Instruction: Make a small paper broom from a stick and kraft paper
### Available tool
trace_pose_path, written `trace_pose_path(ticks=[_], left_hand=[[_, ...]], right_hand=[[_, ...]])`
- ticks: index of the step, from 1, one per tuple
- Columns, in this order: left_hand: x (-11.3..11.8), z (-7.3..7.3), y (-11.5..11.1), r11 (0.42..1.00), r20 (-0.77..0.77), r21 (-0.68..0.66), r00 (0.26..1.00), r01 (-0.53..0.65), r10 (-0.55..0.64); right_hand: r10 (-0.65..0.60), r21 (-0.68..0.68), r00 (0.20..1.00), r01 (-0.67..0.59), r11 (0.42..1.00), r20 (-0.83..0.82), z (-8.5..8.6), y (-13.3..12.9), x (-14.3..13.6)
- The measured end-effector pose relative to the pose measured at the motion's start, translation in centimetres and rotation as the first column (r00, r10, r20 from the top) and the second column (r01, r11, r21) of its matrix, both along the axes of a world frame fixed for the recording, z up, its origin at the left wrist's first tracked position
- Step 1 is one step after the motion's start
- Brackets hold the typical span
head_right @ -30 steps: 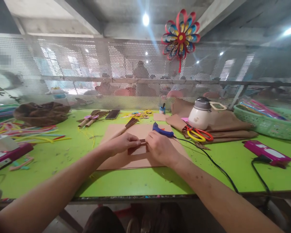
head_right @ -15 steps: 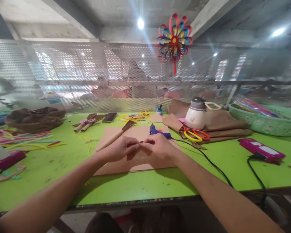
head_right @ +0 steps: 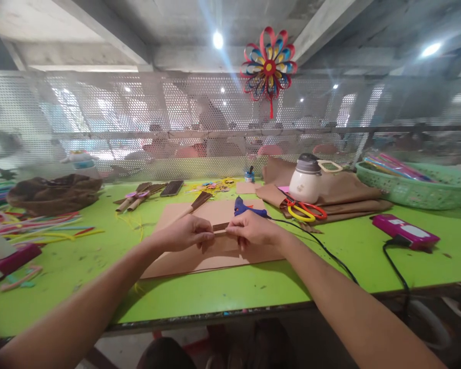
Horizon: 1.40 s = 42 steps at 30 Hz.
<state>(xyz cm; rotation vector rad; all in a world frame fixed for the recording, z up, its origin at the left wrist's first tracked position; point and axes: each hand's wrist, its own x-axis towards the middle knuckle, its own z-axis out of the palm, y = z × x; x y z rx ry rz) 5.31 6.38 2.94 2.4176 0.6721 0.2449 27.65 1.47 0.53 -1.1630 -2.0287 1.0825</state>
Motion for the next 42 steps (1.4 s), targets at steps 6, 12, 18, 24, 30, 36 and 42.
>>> trace_pose_path(ticks=[6, 12, 18, 24, 30, 36, 42], left_hand=[[-0.3, -0.2, 0.6, 0.993, 0.018, -0.105, 0.998, 0.055, -0.054], [-0.5, 0.2, 0.5, 0.945, 0.157, -0.315, 0.987, 0.087, -0.039], [0.1, 0.4, -1.0, 0.827, 0.267, -0.494, 0.952, 0.267, -0.148], [0.6, 0.1, -1.6, 0.753, 0.234, -0.572, 0.944, 0.327, -0.232], [0.6, -0.4, -0.2, 0.916, 0.305, -0.402, 0.942, -0.003, 0.137], [1.1, -0.8, -0.6, 0.996, 0.096, -0.048, 0.992, -0.08, 0.084], [1.0, -1.3, -0.3, 0.987, -0.013, 0.1, 0.992, -0.125, 0.127]], right_hand=[[0.052, -0.134, 0.997, -0.06, 0.989, -0.061, 0.2, -0.1, 0.4], [0.033, 0.034, 0.967, -0.025, 0.999, -0.251, 1.0, -0.1, 1.2], [0.305, 0.043, 0.9, -0.307, 0.951, -0.312, 1.6, -1.5, 0.2], [0.242, 0.052, 0.91, -0.239, 0.97, -0.336, 2.3, -2.3, -0.5], [0.126, 0.084, 0.991, -0.129, 0.988, 0.038, 1.8, -1.5, -0.4], [-0.07, 0.278, 0.933, -0.033, 0.96, 0.353, 1.3, -1.4, -1.3], [-0.098, 0.324, 0.932, -0.022, 0.946, 0.349, 1.1, -1.4, -2.0]])
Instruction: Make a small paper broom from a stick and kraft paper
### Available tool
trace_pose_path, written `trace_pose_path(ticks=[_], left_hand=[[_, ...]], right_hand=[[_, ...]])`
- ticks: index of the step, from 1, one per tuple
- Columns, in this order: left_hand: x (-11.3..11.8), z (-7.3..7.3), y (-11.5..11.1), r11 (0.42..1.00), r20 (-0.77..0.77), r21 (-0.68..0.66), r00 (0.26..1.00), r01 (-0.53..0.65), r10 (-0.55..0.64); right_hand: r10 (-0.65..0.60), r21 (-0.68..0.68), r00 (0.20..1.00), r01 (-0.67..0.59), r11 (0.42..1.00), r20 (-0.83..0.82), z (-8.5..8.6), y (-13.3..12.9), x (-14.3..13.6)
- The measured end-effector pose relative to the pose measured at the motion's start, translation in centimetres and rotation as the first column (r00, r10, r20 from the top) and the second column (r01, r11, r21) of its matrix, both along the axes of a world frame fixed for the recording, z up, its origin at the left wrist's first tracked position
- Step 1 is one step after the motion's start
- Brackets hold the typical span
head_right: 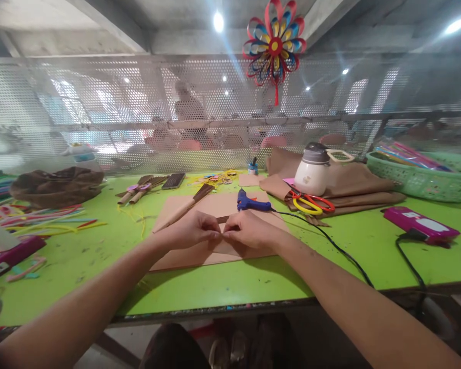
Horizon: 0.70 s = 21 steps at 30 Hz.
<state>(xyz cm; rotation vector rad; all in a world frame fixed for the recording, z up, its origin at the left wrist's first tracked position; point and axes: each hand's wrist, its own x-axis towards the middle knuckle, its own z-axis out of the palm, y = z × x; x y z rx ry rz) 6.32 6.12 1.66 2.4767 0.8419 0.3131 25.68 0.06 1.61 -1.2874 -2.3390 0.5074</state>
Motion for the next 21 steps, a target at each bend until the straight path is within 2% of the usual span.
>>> trace_pose_path(ticks=[6, 12, 16, 21], left_hand=[[-0.3, -0.6, 0.7, 0.999, -0.099, -0.016, 0.995, -0.033, 0.031], [-0.3, -0.7, 0.6, 1.0, -0.099, -0.027, 0.995, -0.006, 0.003], [-0.1, -0.5, 0.1, 0.999, -0.115, 0.033, 0.993, 0.02, -0.016], [0.3, -0.6, -0.4, 0.985, -0.124, 0.166, 0.992, 0.049, -0.028]], right_hand=[[0.062, 0.023, 0.998, -0.062, 0.998, 0.005, -1.5, 0.8, 0.3], [0.043, 0.038, 0.998, -0.045, 0.998, 0.038, -1.5, 0.7, 0.1], [0.018, 0.095, 0.997, -0.025, 0.995, 0.08, -1.6, 0.6, -0.3], [0.071, 0.194, 0.99, -0.094, 0.977, 0.119, -1.8, 0.4, -0.8]])
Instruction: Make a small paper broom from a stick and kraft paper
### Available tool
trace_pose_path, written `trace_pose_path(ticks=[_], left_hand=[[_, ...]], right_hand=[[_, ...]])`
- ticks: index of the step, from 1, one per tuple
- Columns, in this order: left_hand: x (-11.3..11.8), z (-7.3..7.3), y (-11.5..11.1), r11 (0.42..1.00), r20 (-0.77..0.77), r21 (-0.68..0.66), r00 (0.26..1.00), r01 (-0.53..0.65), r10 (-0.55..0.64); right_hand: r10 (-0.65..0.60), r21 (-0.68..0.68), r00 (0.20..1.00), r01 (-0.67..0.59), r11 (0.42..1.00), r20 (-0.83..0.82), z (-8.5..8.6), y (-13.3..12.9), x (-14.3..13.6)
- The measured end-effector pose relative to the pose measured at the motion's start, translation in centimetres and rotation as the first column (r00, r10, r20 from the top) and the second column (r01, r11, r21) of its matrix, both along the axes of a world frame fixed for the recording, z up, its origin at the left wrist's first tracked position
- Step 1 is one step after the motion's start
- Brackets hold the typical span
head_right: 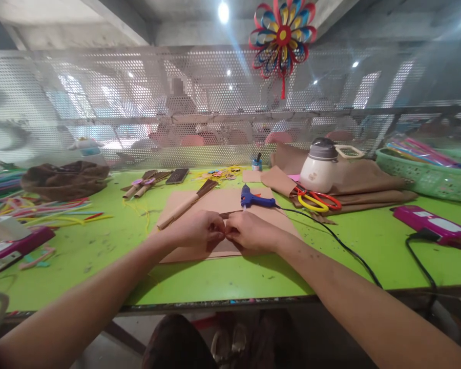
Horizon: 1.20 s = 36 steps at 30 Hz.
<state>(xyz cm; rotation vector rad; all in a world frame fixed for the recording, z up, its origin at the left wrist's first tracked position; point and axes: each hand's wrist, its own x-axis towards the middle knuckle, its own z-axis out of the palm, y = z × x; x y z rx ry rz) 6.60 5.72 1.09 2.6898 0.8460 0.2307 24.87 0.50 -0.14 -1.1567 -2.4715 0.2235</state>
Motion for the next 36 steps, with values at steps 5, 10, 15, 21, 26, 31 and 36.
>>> trace_pose_path(ticks=[5, 10, 15, 21, 26, 31, 36], left_hand=[[0.3, 0.0, -0.3, 0.996, -0.018, 0.082, 0.999, 0.043, -0.042], [0.3, 0.2, -0.7, 0.978, -0.053, 0.203, 0.998, 0.04, -0.03], [-0.2, 0.2, -0.2, 0.987, -0.074, 0.151, 0.996, 0.059, -0.048], [-0.9, 0.5, 0.7, 0.994, -0.14, 0.08, 0.988, 0.078, -0.066], [-0.9, 1.5, 0.3, 0.994, -0.209, 0.071, 0.976, 0.085, -0.069], [-1.0, 1.9, -0.3, 0.987, -0.259, 0.125, 0.964, 0.102, -0.066], [-1.0, 1.7, -0.7, 0.981, -0.26, 0.153, 0.963, 0.116, -0.073]], right_hand=[[0.027, 0.053, 0.998, -0.03, 0.998, 0.056, 0.4, -0.4, -0.2], [0.006, 0.082, 0.989, -0.019, 0.996, 0.149, 0.3, -0.4, 0.1], [-0.009, 0.118, 0.979, -0.015, 0.993, 0.205, 0.1, -0.4, 0.8], [-0.041, 0.111, 0.964, 0.012, 0.994, 0.261, 1.2, -1.0, 1.2], [-0.084, 0.089, 0.956, 0.061, 0.994, 0.282, 1.7, -1.4, 1.3], [-0.094, 0.088, 0.953, 0.071, 0.994, 0.286, 1.9, -1.7, 1.1], [-0.116, 0.097, 0.933, 0.088, 0.991, 0.341, 1.8, -1.8, 0.7]])
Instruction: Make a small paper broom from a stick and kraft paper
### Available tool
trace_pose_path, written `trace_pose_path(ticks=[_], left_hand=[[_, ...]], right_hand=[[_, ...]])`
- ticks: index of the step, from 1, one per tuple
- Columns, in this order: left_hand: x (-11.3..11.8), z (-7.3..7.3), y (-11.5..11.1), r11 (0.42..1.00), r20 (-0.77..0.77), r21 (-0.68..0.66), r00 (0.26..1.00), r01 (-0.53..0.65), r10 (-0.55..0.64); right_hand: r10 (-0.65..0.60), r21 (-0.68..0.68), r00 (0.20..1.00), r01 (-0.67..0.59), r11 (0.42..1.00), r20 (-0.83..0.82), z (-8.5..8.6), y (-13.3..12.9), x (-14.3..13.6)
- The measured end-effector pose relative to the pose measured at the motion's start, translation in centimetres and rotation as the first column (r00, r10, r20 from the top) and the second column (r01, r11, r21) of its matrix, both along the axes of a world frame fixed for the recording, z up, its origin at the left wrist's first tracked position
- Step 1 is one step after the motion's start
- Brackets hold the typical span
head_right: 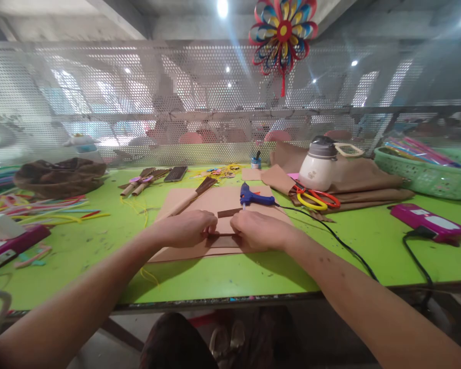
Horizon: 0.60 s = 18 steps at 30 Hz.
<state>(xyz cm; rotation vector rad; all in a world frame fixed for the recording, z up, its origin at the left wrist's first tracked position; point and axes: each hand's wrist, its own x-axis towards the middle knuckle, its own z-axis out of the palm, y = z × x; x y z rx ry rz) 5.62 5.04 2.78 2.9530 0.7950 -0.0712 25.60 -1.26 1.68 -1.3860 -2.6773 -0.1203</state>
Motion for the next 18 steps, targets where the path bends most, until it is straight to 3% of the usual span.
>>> trace_pose_path(ticks=[6, 11, 18], left_hand=[[-0.1, 0.3, 0.9, 0.986, 0.122, -0.161, 0.991, -0.038, 0.058], [0.1, 0.6, 1.4, 0.902, 0.357, -0.425, 0.904, -0.068, 0.237], [0.6, -0.5, 1.0, 0.877, 0.318, -0.461, 0.899, -0.131, 0.302]], right_hand=[[0.042, 0.168, 0.997, -0.052, 0.984, 0.064, -0.9, 0.5, 0.3], [0.057, 0.305, 0.997, -0.068, 0.95, 0.043, -1.0, 0.4, -0.3], [0.113, 0.374, 0.994, -0.107, 0.921, 0.003, -1.5, 1.2, -0.2]])
